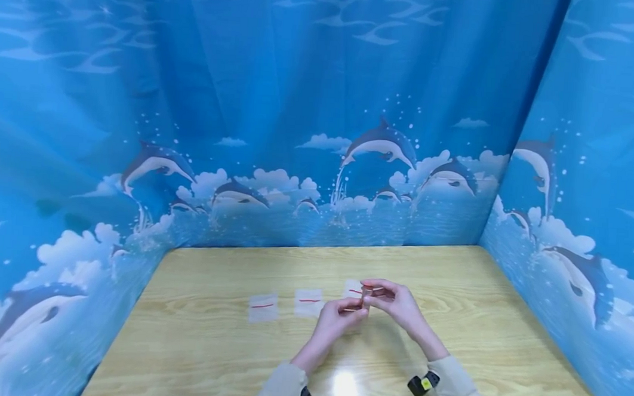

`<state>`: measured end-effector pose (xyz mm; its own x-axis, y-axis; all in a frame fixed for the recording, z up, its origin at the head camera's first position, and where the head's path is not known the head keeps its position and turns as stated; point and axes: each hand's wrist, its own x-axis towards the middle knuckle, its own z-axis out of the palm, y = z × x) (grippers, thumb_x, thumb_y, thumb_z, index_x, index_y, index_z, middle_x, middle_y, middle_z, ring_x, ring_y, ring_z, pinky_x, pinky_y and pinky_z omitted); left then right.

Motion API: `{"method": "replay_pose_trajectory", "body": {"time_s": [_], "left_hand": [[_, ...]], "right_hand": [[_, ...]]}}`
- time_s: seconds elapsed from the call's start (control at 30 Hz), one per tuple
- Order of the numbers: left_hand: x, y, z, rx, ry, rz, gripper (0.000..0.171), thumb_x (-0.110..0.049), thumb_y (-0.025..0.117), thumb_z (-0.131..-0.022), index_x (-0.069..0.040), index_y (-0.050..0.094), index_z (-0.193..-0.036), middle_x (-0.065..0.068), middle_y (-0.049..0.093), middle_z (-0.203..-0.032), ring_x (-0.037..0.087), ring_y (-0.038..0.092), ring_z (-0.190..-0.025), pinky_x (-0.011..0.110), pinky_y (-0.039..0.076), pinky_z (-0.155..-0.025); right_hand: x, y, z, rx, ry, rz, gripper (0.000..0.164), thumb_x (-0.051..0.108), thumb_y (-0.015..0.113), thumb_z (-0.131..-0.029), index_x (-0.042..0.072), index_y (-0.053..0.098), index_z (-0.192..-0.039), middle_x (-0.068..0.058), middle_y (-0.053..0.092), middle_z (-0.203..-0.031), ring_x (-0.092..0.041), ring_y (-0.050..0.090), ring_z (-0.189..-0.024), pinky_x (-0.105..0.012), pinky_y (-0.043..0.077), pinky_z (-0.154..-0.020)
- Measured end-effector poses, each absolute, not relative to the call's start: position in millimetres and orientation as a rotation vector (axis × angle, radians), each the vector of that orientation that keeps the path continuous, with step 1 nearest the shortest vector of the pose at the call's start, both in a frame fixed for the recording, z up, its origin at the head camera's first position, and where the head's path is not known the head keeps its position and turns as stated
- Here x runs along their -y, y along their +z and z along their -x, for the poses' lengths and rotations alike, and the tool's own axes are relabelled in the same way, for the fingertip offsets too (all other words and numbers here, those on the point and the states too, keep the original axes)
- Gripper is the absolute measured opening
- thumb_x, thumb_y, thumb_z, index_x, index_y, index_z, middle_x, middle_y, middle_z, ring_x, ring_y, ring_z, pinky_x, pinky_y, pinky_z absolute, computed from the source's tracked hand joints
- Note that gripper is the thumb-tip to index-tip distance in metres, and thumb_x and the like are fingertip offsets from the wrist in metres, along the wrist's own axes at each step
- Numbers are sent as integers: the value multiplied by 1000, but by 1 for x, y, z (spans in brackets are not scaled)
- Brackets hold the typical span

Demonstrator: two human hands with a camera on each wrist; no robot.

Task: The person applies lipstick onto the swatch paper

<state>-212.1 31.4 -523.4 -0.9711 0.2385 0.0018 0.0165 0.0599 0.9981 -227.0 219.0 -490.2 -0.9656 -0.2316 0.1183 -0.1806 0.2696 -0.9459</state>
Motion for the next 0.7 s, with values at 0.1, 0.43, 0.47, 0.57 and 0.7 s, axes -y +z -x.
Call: {"method": "replay_pose_trajectory", "body": {"time_s": [0.1,0.43,0.47,0.57,0.7], "left_hand": [[-40,-521,220,-2229,1987,-338,33,-20,79,-90,-6,73,-118,9,75,-111,18,72,-97,26,60,-87],[-71,-514,245,-2300,1984,-472,26,-8,79,-88,-1,73,-111,14,76,-105,24,74,-95,23,61,-82],[-74,-514,247,-2304,1983,-480,25,-8,79,-87,0,73,-111,14,76,-105,24,74,-96,22,61,-83],[-83,-513,253,-2318,1980,-506,25,-5,79,-86,2,73,-110,15,76,-104,24,75,-95,22,61,-82],[-93,-514,259,-2342,1956,-520,26,-4,80,-85,3,73,-109,15,76,-103,22,75,-94,20,61,-81]], "right_hand": [[-227,-487,229,-2480,-1844,393,43,13,77,-91,0,65,-130,-24,69,-122,-19,72,-100,-22,58,-87],[-251,-480,240,-2585,-1802,337,44,16,77,-91,1,65,-130,-21,70,-122,-26,71,-106,-25,59,-89],[-253,-479,241,-2594,-1808,339,43,14,77,-91,0,65,-130,-22,70,-122,-27,71,-106,-24,59,-89],[-259,-478,243,-2623,-1820,342,42,11,77,-91,-2,65,-129,-22,70,-120,-26,71,-106,-21,59,-88],[-265,-479,244,-2645,-1833,326,41,7,76,-90,-3,66,-128,-23,70,-120,-25,71,-106,-19,58,-87]]}}
